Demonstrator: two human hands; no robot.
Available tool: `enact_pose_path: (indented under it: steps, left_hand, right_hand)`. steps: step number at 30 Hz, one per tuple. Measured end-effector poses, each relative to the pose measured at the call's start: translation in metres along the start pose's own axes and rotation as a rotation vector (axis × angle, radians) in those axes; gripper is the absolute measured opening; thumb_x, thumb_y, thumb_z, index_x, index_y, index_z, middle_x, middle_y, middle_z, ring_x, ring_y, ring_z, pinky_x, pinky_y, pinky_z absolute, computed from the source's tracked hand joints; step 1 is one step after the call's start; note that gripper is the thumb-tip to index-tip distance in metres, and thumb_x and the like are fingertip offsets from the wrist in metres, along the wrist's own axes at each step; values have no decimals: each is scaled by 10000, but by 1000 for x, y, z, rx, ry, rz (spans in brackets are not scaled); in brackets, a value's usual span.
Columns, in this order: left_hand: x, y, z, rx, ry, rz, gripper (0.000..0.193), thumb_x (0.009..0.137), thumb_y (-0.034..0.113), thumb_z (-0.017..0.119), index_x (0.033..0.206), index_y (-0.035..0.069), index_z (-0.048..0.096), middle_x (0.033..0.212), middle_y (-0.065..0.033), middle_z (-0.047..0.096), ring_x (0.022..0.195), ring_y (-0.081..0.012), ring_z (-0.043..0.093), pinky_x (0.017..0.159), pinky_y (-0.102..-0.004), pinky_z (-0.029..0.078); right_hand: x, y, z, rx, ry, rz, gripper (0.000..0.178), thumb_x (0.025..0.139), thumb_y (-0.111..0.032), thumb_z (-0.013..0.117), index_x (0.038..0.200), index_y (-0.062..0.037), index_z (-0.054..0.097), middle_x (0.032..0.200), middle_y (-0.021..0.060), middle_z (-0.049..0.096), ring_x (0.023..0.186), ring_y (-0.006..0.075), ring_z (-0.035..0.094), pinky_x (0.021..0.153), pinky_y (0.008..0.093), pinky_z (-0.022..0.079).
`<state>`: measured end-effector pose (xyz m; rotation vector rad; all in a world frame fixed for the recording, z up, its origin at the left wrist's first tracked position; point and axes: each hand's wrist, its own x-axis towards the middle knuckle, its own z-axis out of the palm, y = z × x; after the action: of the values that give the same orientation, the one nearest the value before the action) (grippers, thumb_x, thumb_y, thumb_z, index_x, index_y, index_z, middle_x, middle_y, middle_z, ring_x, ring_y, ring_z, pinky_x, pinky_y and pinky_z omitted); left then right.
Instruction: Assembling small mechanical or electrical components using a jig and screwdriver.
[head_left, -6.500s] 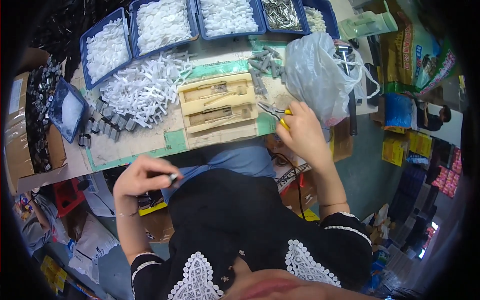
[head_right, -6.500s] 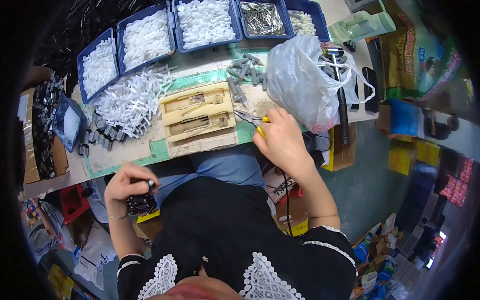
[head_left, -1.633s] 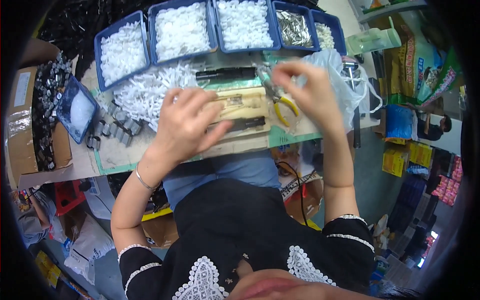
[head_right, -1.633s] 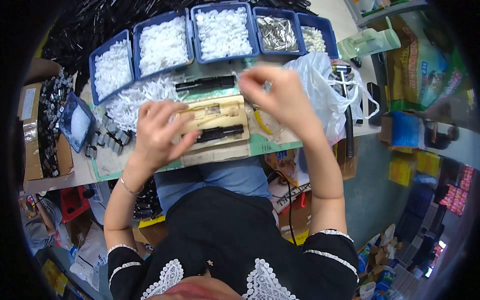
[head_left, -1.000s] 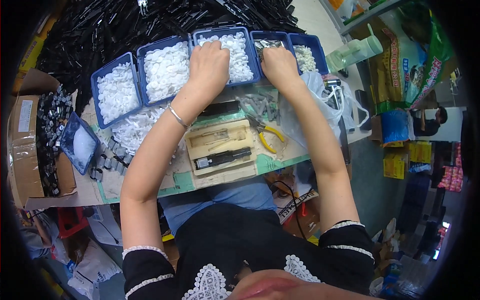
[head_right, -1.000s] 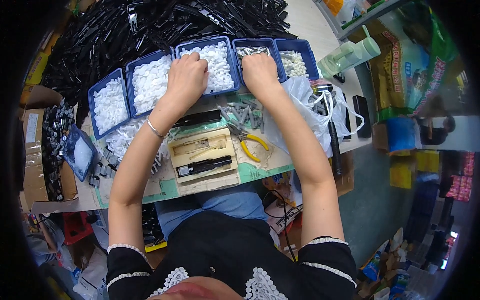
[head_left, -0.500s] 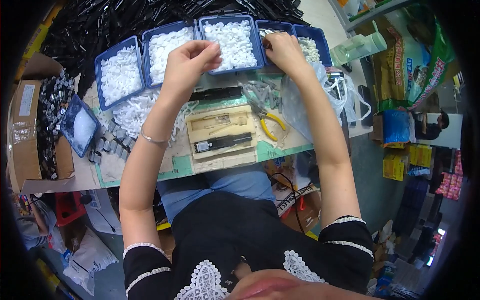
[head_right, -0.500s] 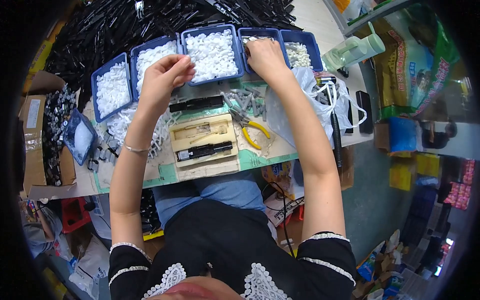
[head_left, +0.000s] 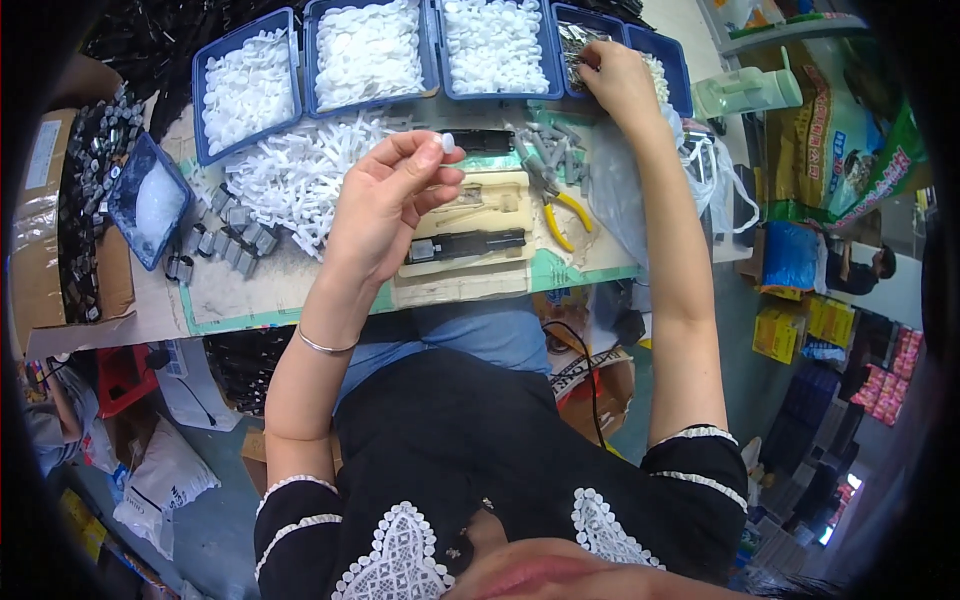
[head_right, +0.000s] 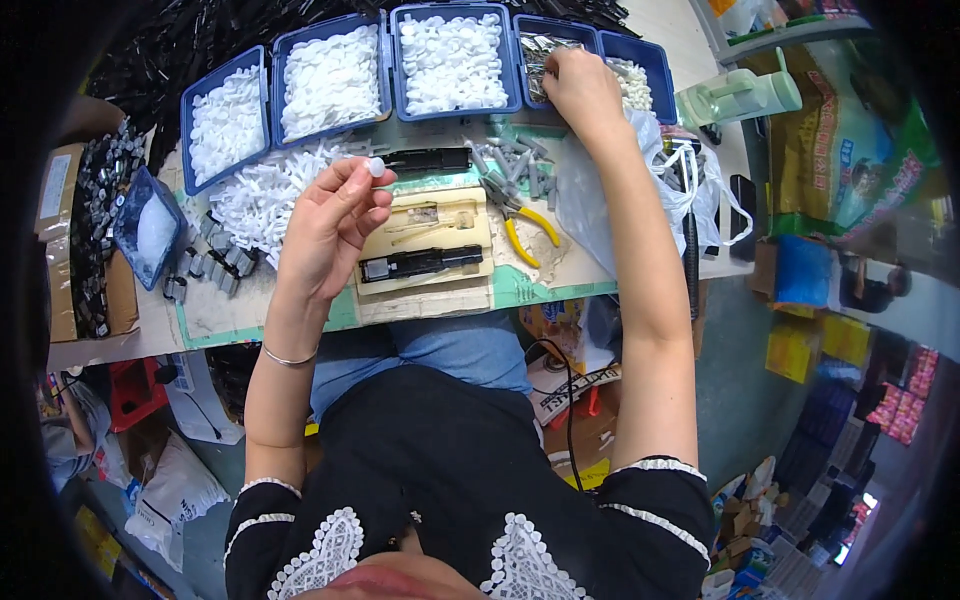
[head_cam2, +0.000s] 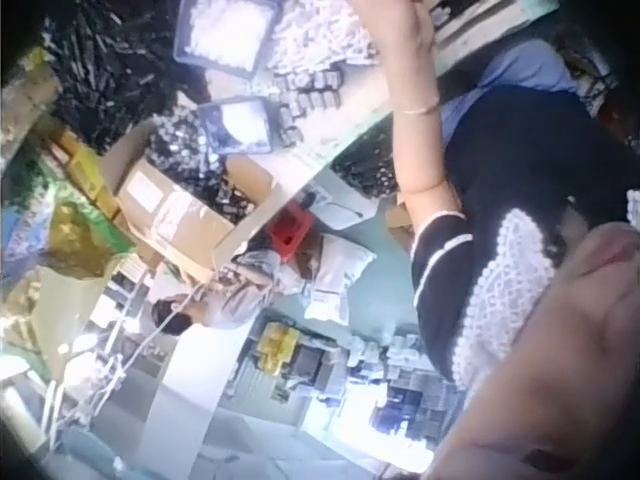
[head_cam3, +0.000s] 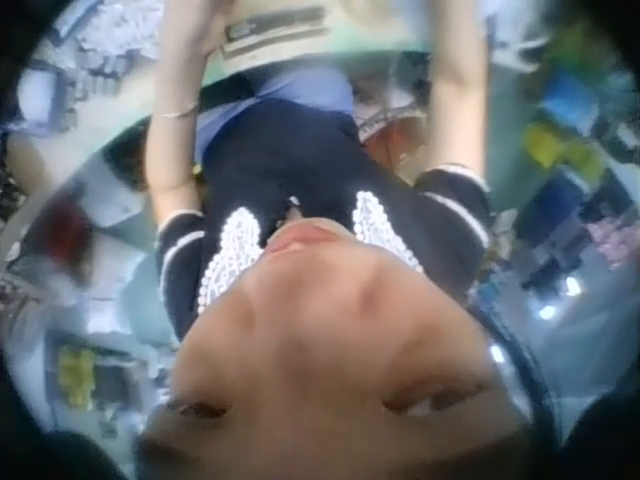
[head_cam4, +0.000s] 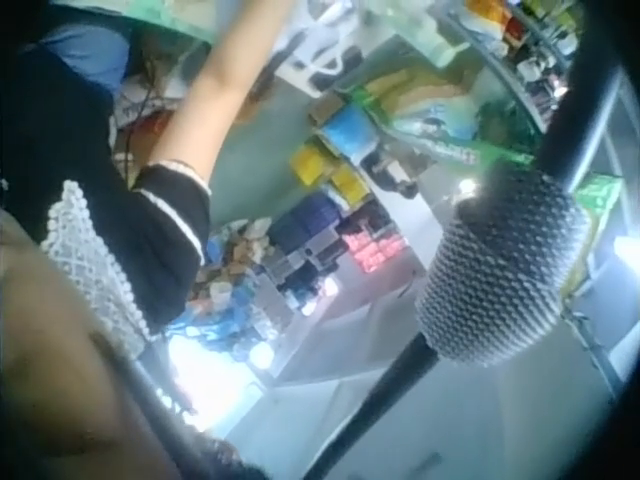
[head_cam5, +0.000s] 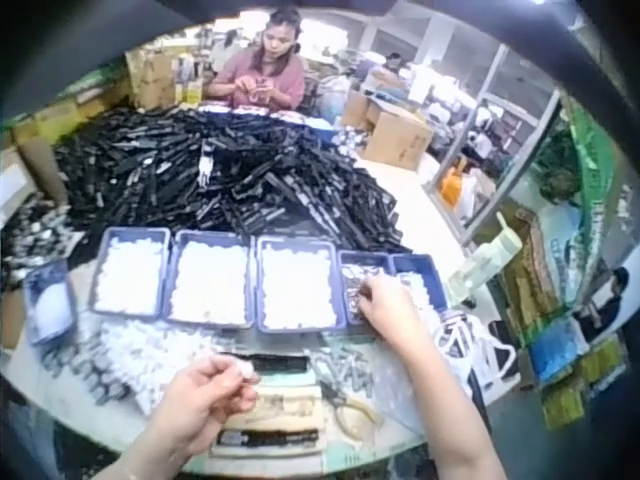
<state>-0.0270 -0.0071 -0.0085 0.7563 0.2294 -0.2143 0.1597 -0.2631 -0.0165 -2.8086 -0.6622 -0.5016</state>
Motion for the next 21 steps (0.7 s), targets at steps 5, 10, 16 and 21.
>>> enact_pose_path:
  steps: [5,10,16,21]
  left_hand:
    - [-8,-3,-1,25,-7,-10,171,890,162,595,1000,32,577,916,-83,630,752,-101,609,676,-227,521]
    - [-12,-4,-5,-3,-8,-12,151,902,181,579,971,47,570,877,-56,613,733,-94,593,656,-228,513]
    - [-14,-6,-3,-6,-34,-11,140,907,188,571,948,55,563,853,-48,602,728,-96,586,642,-228,506]
    - [-16,-6,-4,20,2,1,149,902,183,578,966,48,567,885,-64,615,747,-102,590,638,-226,508]
  right_hand:
    - [3,-2,3,-45,-100,77,162,765,-135,549,828,-40,665,808,187,642,778,370,620,729,452,496]
    - [4,1,-1,28,-154,49,174,777,-150,533,838,-39,652,824,188,643,792,367,618,725,458,486]
    - [4,-6,0,-89,-162,51,163,770,-145,564,849,-32,651,835,193,642,817,366,613,752,442,481]
    - [-6,-13,-27,16,41,35,170,780,-82,596,921,-36,677,856,189,629,801,357,612,750,397,493]
